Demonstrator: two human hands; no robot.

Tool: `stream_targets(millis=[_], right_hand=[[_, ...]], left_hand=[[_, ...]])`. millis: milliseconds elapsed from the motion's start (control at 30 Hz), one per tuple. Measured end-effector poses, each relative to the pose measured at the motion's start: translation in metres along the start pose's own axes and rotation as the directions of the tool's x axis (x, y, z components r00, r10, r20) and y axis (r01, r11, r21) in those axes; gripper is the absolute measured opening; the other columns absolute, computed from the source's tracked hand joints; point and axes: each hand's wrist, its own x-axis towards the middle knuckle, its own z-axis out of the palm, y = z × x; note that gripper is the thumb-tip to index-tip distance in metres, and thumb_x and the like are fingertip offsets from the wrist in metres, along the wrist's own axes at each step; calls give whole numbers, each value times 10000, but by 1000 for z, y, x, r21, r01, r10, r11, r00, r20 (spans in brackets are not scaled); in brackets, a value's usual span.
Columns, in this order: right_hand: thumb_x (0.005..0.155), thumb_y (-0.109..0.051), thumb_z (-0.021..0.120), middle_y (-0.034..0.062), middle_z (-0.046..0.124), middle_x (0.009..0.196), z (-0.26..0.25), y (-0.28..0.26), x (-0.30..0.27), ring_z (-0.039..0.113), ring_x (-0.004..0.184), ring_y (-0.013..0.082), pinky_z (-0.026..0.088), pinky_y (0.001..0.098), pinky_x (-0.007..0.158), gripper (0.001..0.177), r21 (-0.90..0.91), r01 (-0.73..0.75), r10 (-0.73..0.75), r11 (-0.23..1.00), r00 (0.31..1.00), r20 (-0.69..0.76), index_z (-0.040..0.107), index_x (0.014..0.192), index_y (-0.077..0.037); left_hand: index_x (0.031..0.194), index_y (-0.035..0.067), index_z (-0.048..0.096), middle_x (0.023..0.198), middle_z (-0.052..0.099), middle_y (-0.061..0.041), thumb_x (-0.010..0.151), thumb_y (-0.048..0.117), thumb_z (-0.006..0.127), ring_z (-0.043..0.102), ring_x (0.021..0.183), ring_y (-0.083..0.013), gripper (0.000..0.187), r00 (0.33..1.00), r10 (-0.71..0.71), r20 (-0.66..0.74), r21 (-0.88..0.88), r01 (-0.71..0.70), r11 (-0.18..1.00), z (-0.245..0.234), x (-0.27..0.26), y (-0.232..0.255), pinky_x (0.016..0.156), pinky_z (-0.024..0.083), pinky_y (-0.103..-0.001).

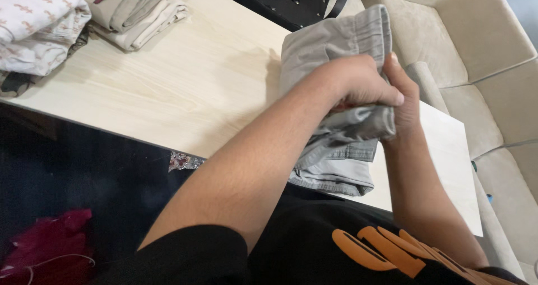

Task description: The person folds a pair of light gray shorts on a table, then stacks them with other folded clothes including shirts and pants. The person smooths and aligns the garments by hand before placing them in a neat pile.

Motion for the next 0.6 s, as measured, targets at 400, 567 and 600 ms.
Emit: stream_targets(millis=[400,567,600], right_hand=[[817,32,491,216,644,1330,-94,-27,-47,685,1164,327,568,435,1049,610,-61,62,-79,996,936,-342,535,1424,70],[784,30,459,208,642,1309,-135,-2,-51,682,1134,321,579,460,1009,622,-80,-91,48,993,901,-431,522,1402,37],[779,40,451,202,650,1289,-144,6,-49,686,1120,308,582,456,996,627,-104,-124,62,987,883,-464,514,1402,22]], left_hand=[[1408,93,513,1502,448,-188,983,286,544,404,1429,-361,468,916,191,-352,363,-54,930,82,10,-85,1171,328,-529],[1506,117,384,1631,197,-201,978,366,537,166,1525,-349,603,965,162,-208,458,-51,887,93,20,-99,1218,155,-560],[1518,125,368,1650,157,-202,980,363,534,134,1531,-347,611,973,148,-180,469,-47,882,96,23,-102,1225,127,-560]])
